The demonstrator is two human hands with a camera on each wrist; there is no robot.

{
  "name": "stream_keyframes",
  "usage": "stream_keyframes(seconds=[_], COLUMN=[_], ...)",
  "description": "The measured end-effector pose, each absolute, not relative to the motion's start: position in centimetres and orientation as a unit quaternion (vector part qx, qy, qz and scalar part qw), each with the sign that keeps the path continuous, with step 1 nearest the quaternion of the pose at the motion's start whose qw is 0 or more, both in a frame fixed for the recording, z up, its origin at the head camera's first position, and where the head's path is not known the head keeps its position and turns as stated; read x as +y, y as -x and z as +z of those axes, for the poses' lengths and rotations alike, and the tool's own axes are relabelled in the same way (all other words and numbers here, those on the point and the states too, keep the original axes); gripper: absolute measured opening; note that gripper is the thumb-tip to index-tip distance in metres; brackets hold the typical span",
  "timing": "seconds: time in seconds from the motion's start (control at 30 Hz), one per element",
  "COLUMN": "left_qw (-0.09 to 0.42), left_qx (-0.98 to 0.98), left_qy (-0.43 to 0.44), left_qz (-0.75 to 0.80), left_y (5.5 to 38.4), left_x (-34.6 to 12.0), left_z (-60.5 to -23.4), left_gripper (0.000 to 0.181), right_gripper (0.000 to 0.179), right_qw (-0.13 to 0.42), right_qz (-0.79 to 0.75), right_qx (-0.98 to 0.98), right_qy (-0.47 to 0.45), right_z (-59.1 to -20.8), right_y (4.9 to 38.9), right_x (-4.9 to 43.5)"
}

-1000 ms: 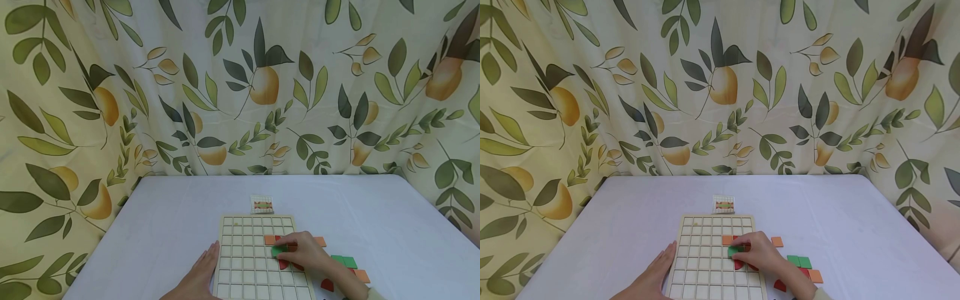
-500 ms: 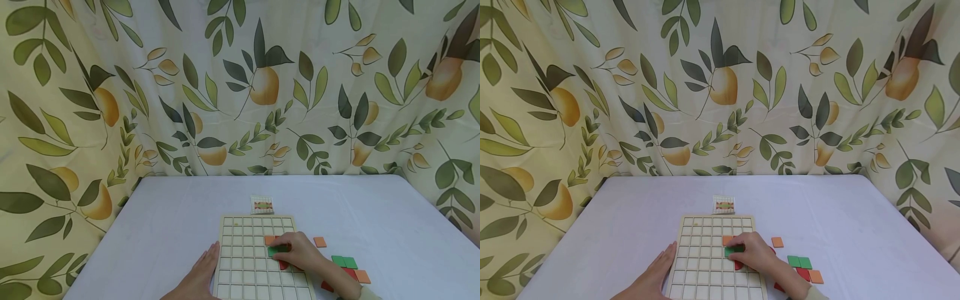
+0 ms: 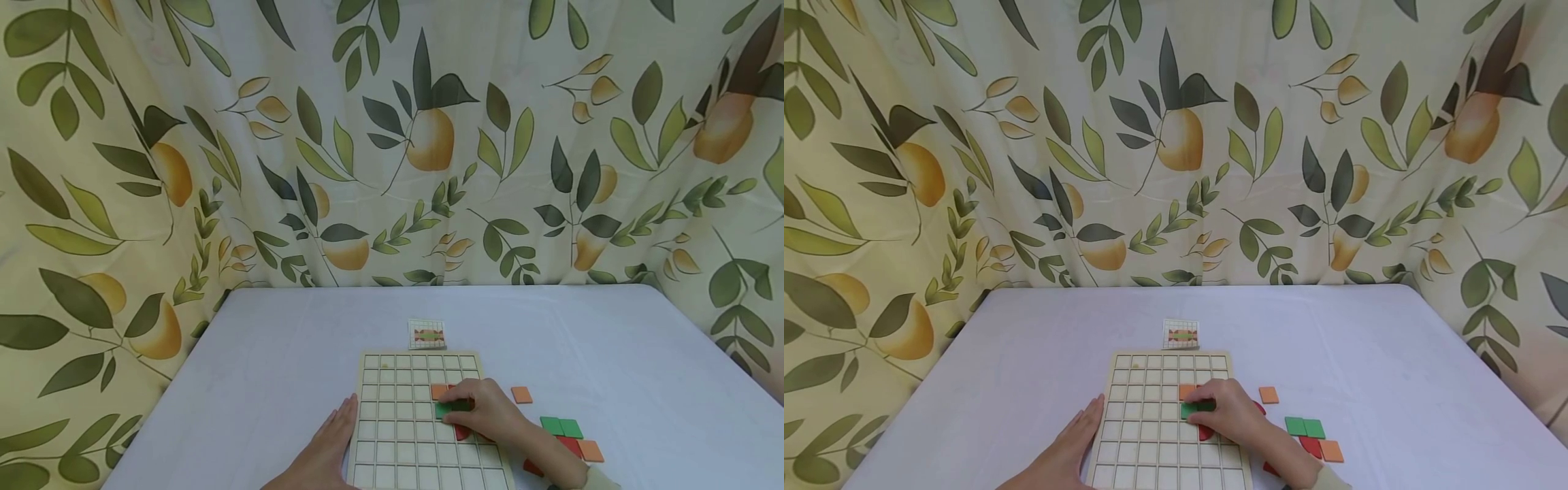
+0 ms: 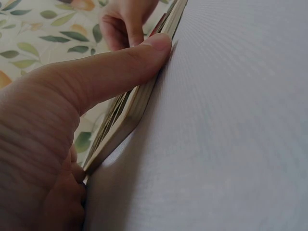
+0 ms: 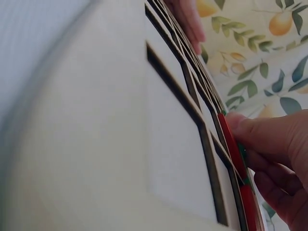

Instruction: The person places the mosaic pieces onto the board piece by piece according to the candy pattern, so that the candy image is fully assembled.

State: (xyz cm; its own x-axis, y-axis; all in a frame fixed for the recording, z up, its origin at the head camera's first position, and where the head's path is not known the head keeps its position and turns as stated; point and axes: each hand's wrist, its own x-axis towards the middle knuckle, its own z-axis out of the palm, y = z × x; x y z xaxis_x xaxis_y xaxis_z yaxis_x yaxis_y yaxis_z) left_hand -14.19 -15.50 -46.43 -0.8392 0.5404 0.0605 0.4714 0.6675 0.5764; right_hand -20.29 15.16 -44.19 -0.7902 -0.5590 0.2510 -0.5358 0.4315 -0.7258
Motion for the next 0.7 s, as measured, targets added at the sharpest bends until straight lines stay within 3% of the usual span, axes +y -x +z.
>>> stream_keyframes(seconds=[0.7], left_qw=[0.052], left_qx=[0.913], left_qy=[-0.275], left_qz=[0.298], left_y=[14.07], left_x=[-15.44], left_z=[-46.23], left_gripper=[0.129], right_gripper=[0.023], right_qw=[-0.005], right_qz=[-0.429], right_qx=[0.842], right_qy=[0.326], right_z=[-44.42], right_y=[20.17], right_x=[14.99])
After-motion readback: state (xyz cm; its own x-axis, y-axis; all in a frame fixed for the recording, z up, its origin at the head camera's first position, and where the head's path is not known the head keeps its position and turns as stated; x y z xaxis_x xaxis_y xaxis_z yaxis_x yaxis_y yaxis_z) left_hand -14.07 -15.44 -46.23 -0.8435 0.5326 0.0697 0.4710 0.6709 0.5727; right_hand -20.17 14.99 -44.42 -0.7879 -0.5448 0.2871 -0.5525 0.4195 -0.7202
